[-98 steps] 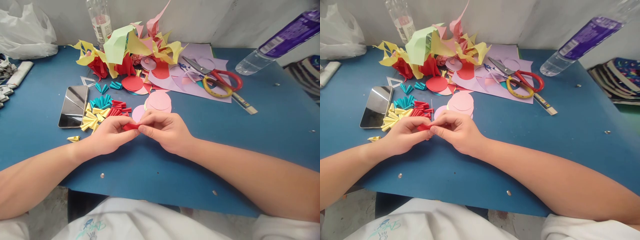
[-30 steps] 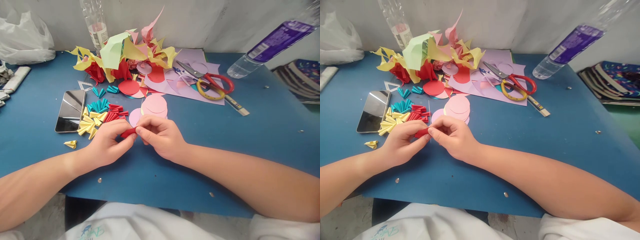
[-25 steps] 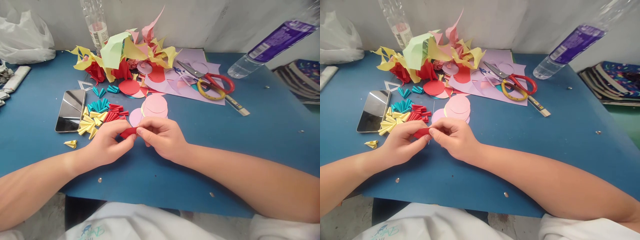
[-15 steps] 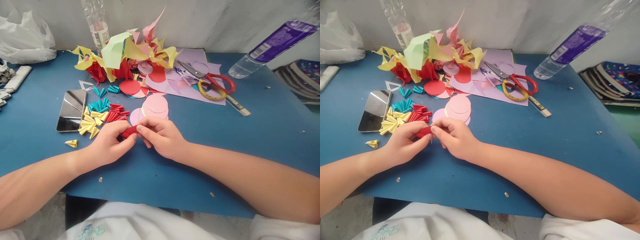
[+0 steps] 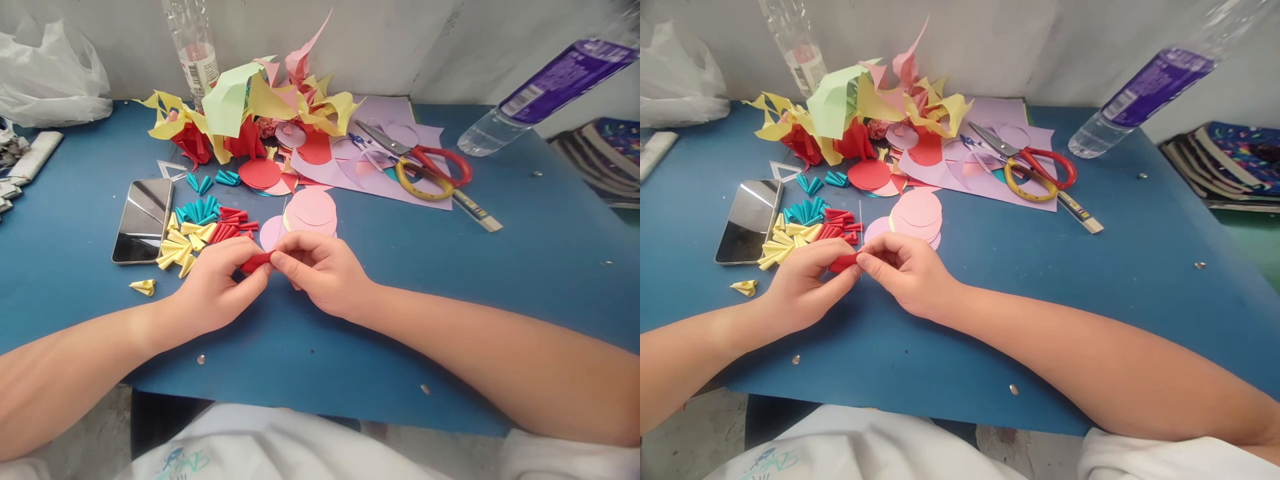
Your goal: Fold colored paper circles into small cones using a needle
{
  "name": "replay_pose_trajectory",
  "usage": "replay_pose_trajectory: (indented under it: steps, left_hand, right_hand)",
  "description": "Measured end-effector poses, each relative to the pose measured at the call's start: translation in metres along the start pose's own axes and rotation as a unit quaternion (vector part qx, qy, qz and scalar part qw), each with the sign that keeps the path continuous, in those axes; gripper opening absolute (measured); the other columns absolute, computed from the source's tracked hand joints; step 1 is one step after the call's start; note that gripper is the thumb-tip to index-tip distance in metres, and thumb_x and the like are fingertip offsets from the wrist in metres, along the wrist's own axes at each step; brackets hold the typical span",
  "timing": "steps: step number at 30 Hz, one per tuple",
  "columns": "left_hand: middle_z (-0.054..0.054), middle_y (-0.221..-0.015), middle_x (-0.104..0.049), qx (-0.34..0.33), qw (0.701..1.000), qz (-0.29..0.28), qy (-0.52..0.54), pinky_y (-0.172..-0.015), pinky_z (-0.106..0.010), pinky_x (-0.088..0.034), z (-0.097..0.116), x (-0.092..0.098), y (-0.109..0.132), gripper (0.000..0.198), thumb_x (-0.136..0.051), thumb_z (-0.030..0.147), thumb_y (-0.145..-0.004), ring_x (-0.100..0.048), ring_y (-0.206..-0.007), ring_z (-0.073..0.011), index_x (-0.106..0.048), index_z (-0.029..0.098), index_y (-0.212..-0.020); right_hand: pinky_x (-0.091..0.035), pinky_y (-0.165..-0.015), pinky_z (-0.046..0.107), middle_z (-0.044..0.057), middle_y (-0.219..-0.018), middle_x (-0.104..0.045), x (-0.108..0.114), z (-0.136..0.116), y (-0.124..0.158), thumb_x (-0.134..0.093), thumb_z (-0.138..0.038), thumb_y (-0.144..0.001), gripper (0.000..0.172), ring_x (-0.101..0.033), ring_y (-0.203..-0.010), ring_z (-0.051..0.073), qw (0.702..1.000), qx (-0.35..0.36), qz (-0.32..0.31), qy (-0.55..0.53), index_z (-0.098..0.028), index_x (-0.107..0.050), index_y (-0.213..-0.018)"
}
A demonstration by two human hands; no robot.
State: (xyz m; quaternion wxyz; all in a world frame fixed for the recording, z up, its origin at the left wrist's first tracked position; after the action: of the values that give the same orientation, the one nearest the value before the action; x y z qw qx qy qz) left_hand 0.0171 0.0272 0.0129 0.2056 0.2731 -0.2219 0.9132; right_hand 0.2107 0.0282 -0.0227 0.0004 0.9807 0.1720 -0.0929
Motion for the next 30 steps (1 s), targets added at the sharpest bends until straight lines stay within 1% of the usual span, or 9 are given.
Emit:
replay_pose_trajectory:
  steps: [4, 7, 9, 13, 15, 20, 24, 28, 30]
  left_hand:
    - [0.003, -0.071, -0.061, 0.06, 0.997, -0.028, 0.048, -0.063, -0.03, -0.045, -0.003, 0.001, -0.002, 0.032, -0.071, 0.029, -0.108, -0.053, -0.067, -0.0152, -0.062, 0.023, -0.078]
    - [0.001, -0.074, -0.065, 0.087, 0.992, -0.055, 0.075, -0.063, -0.03, -0.046, -0.007, -0.001, -0.003, 0.034, -0.072, 0.036, -0.11, -0.056, -0.069, -0.0158, -0.063, 0.023, -0.079]
    - [0.0, -0.076, -0.068, 0.069, 0.993, -0.058, 0.074, -0.065, -0.03, -0.049, -0.007, -0.001, -0.004, 0.032, -0.072, 0.034, -0.11, -0.059, -0.07, -0.0159, -0.065, 0.022, -0.081]
    - [0.001, -0.073, -0.067, 0.004, 0.999, -0.037, 0.03, -0.066, -0.03, -0.049, -0.003, -0.001, -0.003, 0.03, -0.072, 0.026, -0.109, -0.058, -0.067, -0.0152, -0.064, 0.023, -0.08]
    - [0.001, -0.073, -0.066, -0.015, 0.999, -0.03, 0.01, -0.064, -0.03, -0.048, -0.002, -0.001, -0.001, 0.029, -0.072, 0.023, -0.109, -0.057, -0.065, -0.0151, -0.064, 0.023, -0.08]
    - [0.0, -0.075, -0.068, -0.03, 0.999, -0.004, -0.019, -0.063, -0.029, -0.048, -0.001, -0.001, 0.001, 0.029, -0.069, 0.021, -0.11, -0.058, -0.066, -0.0149, -0.064, 0.023, -0.082]
    - [-0.001, -0.079, -0.073, -0.058, 0.998, -0.012, -0.022, -0.064, -0.027, -0.052, 0.002, 0.0, 0.003, 0.025, -0.069, 0.018, -0.111, -0.064, -0.068, -0.0147, -0.069, 0.022, -0.087]
    - [0.0, -0.084, -0.074, -0.096, 0.994, -0.006, -0.043, -0.066, -0.025, -0.056, 0.005, 0.001, 0.005, 0.022, -0.068, 0.015, -0.114, -0.068, -0.071, -0.0144, -0.073, 0.022, -0.093]
    - [0.0, -0.085, -0.075, -0.111, 0.992, 0.001, -0.051, -0.067, -0.024, -0.057, 0.007, 0.002, 0.005, 0.022, -0.069, 0.013, -0.114, -0.069, -0.073, -0.0143, -0.073, 0.022, -0.095]
  right_hand:
    - [-0.056, -0.059, 0.029, 0.001, -0.085, -0.08, 0.003, 0.001, -0.002, -0.119, -0.038, -0.081, 0.038, -0.062, -0.066, 0.014, 1.0, 0.019, -0.007, -0.001, -0.022, -0.088, -0.094]
    - [-0.062, -0.065, 0.032, 0.001, -0.084, -0.077, 0.005, 0.003, -0.004, -0.12, -0.038, -0.081, 0.038, -0.063, -0.067, 0.015, 1.0, 0.01, -0.02, -0.016, -0.021, -0.087, -0.09]
    - [-0.063, -0.066, 0.032, 0.0, -0.083, -0.076, 0.005, 0.003, -0.003, -0.119, -0.038, -0.083, 0.038, -0.063, -0.066, 0.014, 1.0, 0.0, -0.023, -0.018, -0.02, -0.086, -0.09]
    - [-0.054, -0.057, 0.027, -0.001, -0.077, -0.073, 0.004, 0.0, -0.001, -0.117, -0.037, -0.083, 0.038, -0.061, -0.062, 0.013, 0.999, -0.029, -0.009, -0.016, -0.019, -0.085, -0.087]
    - [-0.053, -0.055, 0.026, -0.002, -0.074, -0.072, 0.003, -0.002, 0.0, -0.116, -0.037, -0.083, 0.037, -0.059, -0.059, 0.012, 0.999, -0.035, -0.003, -0.018, -0.019, -0.084, -0.085]
    - [-0.055, -0.055, 0.026, -0.003, -0.072, -0.071, 0.001, -0.004, 0.001, -0.117, -0.033, -0.081, 0.035, -0.06, -0.057, 0.012, 0.999, -0.038, 0.016, -0.034, -0.018, -0.086, -0.085]
    - [-0.054, -0.054, 0.024, -0.003, -0.072, -0.073, -0.001, -0.002, 0.001, -0.119, -0.023, -0.074, 0.034, -0.06, -0.057, 0.011, 0.997, -0.039, 0.01, -0.066, -0.019, -0.087, -0.082]
    - [-0.052, -0.054, 0.025, -0.003, -0.072, -0.075, -0.002, -0.003, -0.002, -0.122, -0.028, -0.071, 0.034, -0.057, -0.057, 0.01, 0.996, -0.021, 0.0, -0.086, -0.021, -0.089, -0.079]
    - [-0.053, -0.056, 0.027, -0.003, -0.072, -0.075, -0.001, -0.003, -0.003, -0.122, -0.029, -0.071, 0.033, -0.057, -0.058, 0.01, 0.996, -0.006, -0.006, -0.083, -0.023, -0.09, -0.079]
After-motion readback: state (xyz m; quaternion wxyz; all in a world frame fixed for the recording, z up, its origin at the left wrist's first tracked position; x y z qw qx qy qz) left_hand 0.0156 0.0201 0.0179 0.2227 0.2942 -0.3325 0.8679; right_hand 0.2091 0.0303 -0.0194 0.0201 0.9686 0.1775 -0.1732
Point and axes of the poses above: each hand's wrist, its own y-axis away from the middle knuckle, its own x-axis out of the back of the hand, z = x × y, the point moved 4 cm from there along -y, towards the middle knuckle
